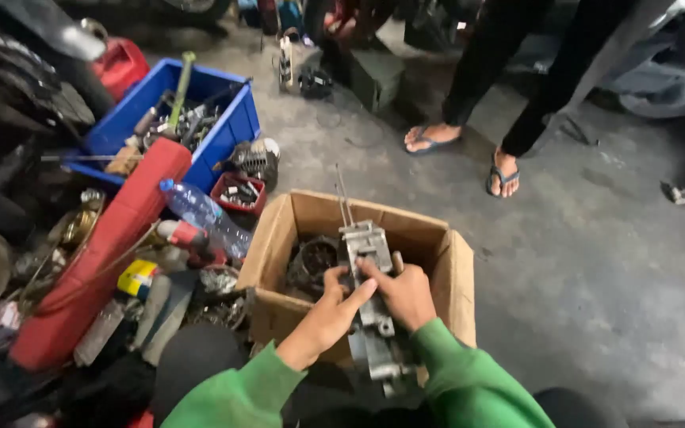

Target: Cleaning a motorcycle engine component with a brush inside a cardboard box

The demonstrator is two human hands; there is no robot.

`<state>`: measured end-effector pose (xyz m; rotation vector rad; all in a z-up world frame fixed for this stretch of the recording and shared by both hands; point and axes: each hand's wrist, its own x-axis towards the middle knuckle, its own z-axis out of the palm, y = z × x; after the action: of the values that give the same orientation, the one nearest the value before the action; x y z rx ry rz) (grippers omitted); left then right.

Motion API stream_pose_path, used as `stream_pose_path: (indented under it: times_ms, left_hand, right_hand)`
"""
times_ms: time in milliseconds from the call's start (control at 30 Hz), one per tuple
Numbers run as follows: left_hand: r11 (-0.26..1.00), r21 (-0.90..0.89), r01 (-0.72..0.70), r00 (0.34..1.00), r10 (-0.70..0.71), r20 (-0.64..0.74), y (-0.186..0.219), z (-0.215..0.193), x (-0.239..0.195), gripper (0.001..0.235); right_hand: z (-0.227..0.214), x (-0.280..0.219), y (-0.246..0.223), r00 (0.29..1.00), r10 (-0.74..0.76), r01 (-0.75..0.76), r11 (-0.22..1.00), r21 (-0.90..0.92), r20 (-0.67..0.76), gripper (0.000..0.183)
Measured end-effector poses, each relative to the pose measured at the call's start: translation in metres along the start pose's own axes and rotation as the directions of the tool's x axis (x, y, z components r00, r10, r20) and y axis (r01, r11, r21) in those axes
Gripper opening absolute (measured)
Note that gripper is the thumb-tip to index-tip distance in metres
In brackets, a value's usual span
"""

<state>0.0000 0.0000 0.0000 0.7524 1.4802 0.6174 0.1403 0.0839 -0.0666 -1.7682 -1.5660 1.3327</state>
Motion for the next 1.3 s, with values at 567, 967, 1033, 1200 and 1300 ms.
stream_pose_path:
  times_ms: [567,967,1033,1200,1300]
  left_hand:
    - [0.984,0.130,-0.120,0.993,0.116,0.036,0.007,0.016,0.001,0.090]
    - [0.992,0.071,-0.101,0.995,0.101,-0.003,-0.015,0.011,0.026,0.083]
    - [0.993,0.085,-0.082,0.996,0.084,-0.014,-0.025,0.008,0.038,0.084]
    - [0.996,0.068,-0.062,0.994,0.067,-0.089,-0.019,0.010,0.027,0.079]
    - [0.997,0.038,-0.072,0.996,0.074,-0.054,0.018,0.025,-0.003,0.080]
  right_hand:
    - [0.003,0.032,0.016,0.998,0.066,-0.065,0.995,0.072,-0.003,0.069]
    - [-0.021,-0.001,0.002,0.999,0.034,-0.033,0.999,0.033,-0.028,0.047]
    - [-0.040,-0.008,-0.002,0.999,-0.012,0.014,0.999,0.049,-0.039,0.040]
    - [-0.082,-0.037,-0.018,0.957,-0.205,0.233,0.964,0.128,-0.205,0.040]
    - [-0.105,-0.013,0.016,0.918,-0.351,0.357,0.934,0.002,-0.184,0.044]
